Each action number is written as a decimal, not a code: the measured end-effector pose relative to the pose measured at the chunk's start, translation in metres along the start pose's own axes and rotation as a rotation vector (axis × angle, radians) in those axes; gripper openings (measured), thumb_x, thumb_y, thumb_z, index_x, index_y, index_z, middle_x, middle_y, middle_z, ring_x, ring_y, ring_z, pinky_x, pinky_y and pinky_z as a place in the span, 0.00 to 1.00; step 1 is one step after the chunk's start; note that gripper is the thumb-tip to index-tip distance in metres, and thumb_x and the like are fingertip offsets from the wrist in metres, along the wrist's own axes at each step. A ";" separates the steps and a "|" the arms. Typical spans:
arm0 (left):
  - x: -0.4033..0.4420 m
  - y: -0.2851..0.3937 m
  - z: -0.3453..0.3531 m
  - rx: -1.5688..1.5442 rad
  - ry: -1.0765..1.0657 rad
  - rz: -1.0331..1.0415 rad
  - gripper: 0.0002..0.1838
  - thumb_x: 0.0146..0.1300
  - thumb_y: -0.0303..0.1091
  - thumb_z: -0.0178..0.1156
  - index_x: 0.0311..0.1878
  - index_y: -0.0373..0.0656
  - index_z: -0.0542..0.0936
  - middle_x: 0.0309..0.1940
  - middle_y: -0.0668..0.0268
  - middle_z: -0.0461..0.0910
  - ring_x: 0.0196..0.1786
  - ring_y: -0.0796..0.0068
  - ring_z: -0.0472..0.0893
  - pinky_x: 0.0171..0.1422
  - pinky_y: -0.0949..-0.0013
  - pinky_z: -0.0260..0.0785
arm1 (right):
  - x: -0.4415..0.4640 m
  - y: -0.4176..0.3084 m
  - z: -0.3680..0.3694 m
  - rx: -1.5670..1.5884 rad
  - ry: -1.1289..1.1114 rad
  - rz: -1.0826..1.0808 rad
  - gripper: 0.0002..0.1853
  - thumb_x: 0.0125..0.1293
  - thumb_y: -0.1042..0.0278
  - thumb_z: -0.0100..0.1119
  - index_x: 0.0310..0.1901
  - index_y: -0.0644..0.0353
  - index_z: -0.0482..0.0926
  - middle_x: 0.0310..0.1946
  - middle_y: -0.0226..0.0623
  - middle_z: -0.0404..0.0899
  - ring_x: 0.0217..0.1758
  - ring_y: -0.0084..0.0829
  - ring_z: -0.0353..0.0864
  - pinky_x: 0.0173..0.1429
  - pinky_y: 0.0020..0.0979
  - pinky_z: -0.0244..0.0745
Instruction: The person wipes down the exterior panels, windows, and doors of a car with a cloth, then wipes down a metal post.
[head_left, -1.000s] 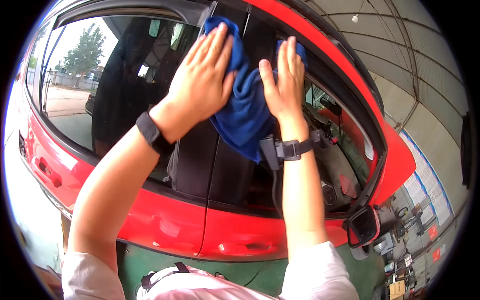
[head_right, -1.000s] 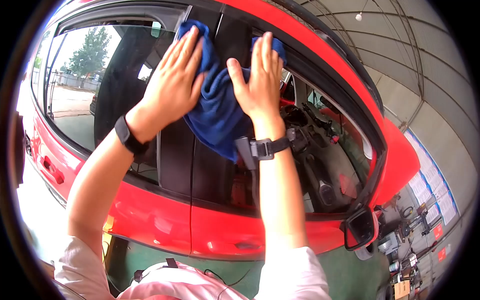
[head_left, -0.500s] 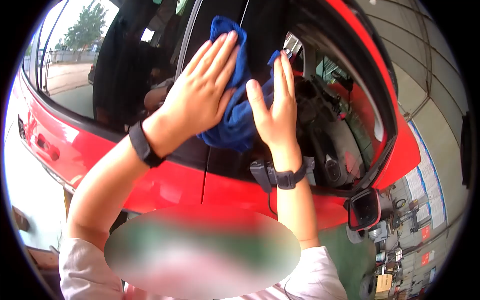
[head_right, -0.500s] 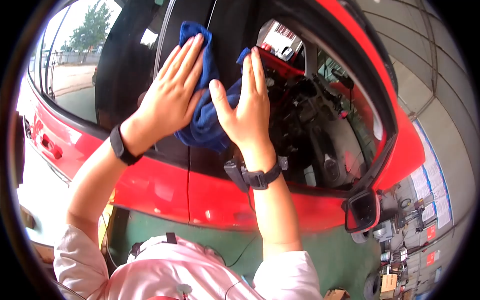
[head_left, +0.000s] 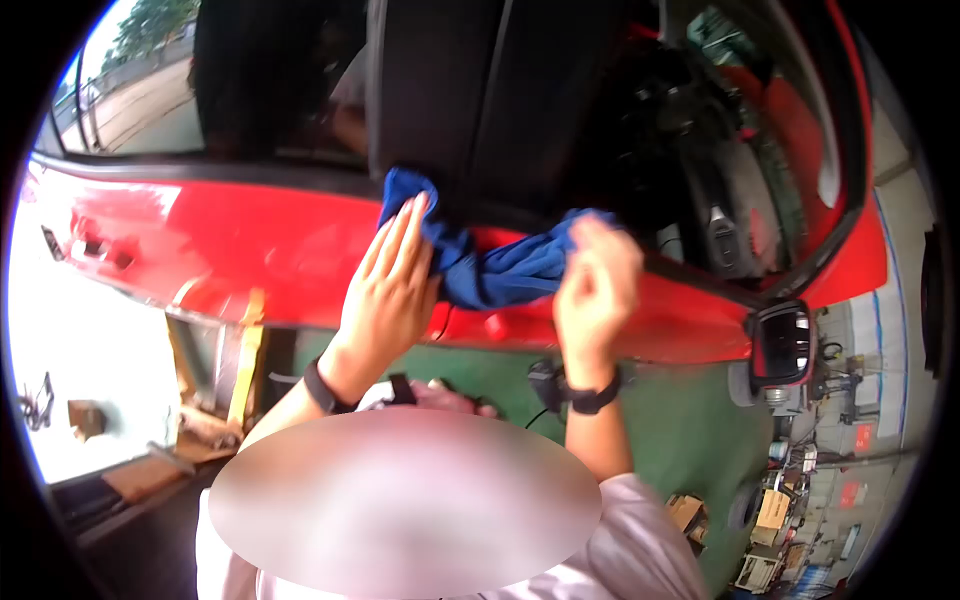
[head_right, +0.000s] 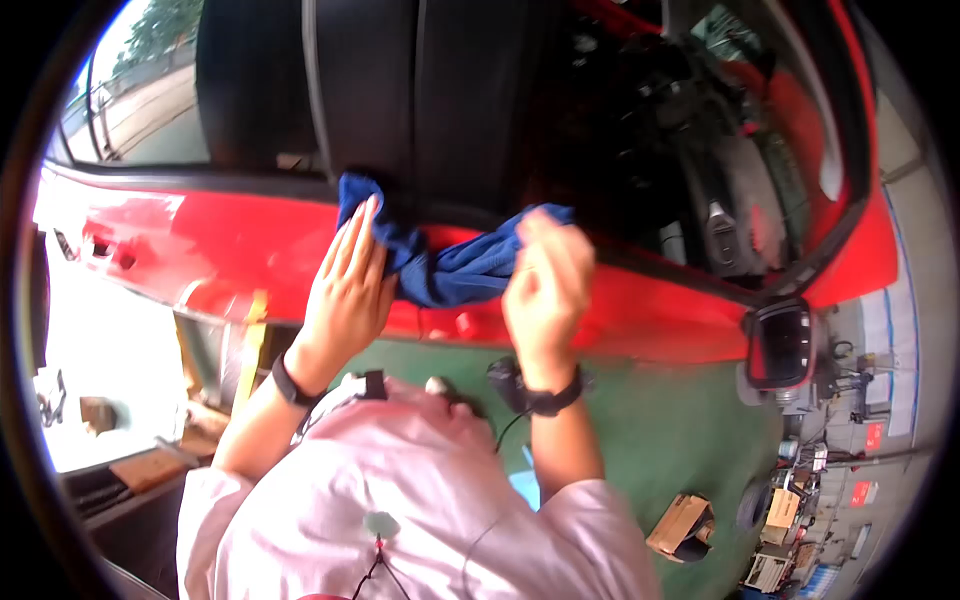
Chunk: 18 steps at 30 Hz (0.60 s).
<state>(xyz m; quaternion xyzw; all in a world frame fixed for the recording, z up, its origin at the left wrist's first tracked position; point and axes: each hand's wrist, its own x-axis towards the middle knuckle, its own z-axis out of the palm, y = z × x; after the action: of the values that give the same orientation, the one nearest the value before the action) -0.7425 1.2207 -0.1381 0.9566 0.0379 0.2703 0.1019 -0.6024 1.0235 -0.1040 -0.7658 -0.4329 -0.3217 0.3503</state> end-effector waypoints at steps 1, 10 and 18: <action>0.002 -0.003 -0.004 0.015 -0.021 -0.020 0.27 0.63 0.35 0.58 0.59 0.22 0.71 0.75 0.39 0.55 0.78 0.48 0.56 0.82 0.56 0.49 | 0.006 -0.007 0.004 0.023 0.095 -0.013 0.19 0.69 0.68 0.57 0.56 0.74 0.77 0.62 0.50 0.76 0.66 0.52 0.73 0.69 0.45 0.67; -0.014 -0.109 -0.036 0.253 0.328 -0.313 0.35 0.55 0.36 0.54 0.63 0.20 0.68 0.73 0.35 0.56 0.76 0.40 0.59 0.79 0.53 0.52 | -0.015 -0.060 0.093 -0.097 -0.254 -0.223 0.44 0.68 0.37 0.51 0.73 0.67 0.61 0.75 0.54 0.57 0.68 0.51 0.69 0.69 0.48 0.62; -0.043 -0.242 -0.082 0.321 0.415 -0.344 0.33 0.62 0.37 0.51 0.70 0.30 0.64 0.74 0.41 0.58 0.76 0.43 0.58 0.79 0.53 0.54 | 0.050 -0.152 0.179 0.083 -0.298 -0.446 0.41 0.63 0.48 0.61 0.71 0.66 0.64 0.75 0.48 0.60 0.64 0.39 0.74 0.66 0.35 0.70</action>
<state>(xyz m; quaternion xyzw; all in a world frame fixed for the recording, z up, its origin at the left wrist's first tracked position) -0.8264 1.4661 -0.1445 0.8644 0.2616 0.4292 -0.0160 -0.6829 1.2493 -0.1234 -0.6753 -0.6505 -0.2568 0.2344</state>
